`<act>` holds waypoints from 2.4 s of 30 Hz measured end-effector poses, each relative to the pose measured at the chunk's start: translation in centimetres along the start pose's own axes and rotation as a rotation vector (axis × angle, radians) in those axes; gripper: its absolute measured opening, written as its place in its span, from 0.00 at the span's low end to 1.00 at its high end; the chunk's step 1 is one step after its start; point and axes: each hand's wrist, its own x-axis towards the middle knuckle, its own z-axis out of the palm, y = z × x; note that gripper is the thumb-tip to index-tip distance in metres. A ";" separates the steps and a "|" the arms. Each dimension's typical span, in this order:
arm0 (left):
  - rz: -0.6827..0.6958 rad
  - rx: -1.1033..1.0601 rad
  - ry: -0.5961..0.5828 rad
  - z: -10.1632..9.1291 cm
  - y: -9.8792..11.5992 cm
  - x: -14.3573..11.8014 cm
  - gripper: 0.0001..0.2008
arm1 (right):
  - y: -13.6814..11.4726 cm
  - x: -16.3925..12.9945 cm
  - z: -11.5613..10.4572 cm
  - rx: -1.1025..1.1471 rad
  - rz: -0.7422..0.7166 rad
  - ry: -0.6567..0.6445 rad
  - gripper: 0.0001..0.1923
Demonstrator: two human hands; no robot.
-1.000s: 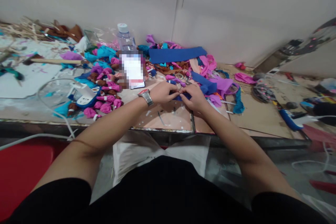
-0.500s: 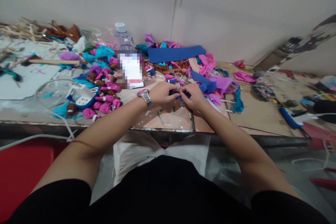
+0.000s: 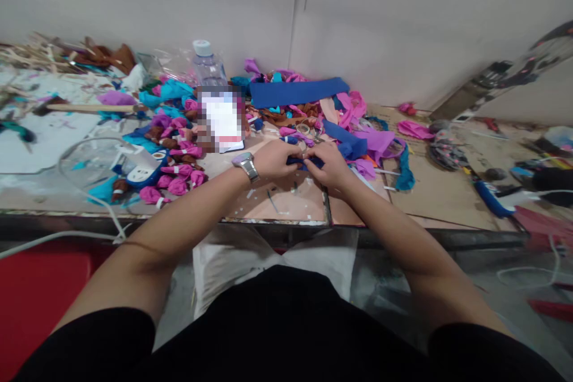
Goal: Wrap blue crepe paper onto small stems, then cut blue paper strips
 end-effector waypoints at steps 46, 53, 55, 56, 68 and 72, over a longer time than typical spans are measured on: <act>0.003 -0.026 0.063 0.0 -0.5 0.1 0.13 | 0.8 0.1 0.1 0.004 0.027 0.050 0.06; -0.051 0.031 0.084 -0.3 -0.5 0.1 0.13 | 0.7 0.0 -0.3 -0.021 0.096 0.064 0.06; -0.050 0.000 0.074 -0.3 -0.5 0.1 0.13 | 0.5 0.1 -0.4 -0.015 0.088 0.055 0.07; -0.045 -0.024 0.064 -0.3 -0.5 0.1 0.13 | 0.5 0.1 -0.4 -0.012 0.082 0.052 0.08; -0.038 -0.098 -0.041 -0.6 -1.2 0.4 0.15 | 0.8 0.1 -0.3 -0.012 0.087 0.088 0.13; -0.169 0.000 0.003 -0.7 -1.2 0.5 0.14 | 0.8 0.2 -0.4 -0.010 0.117 0.119 0.11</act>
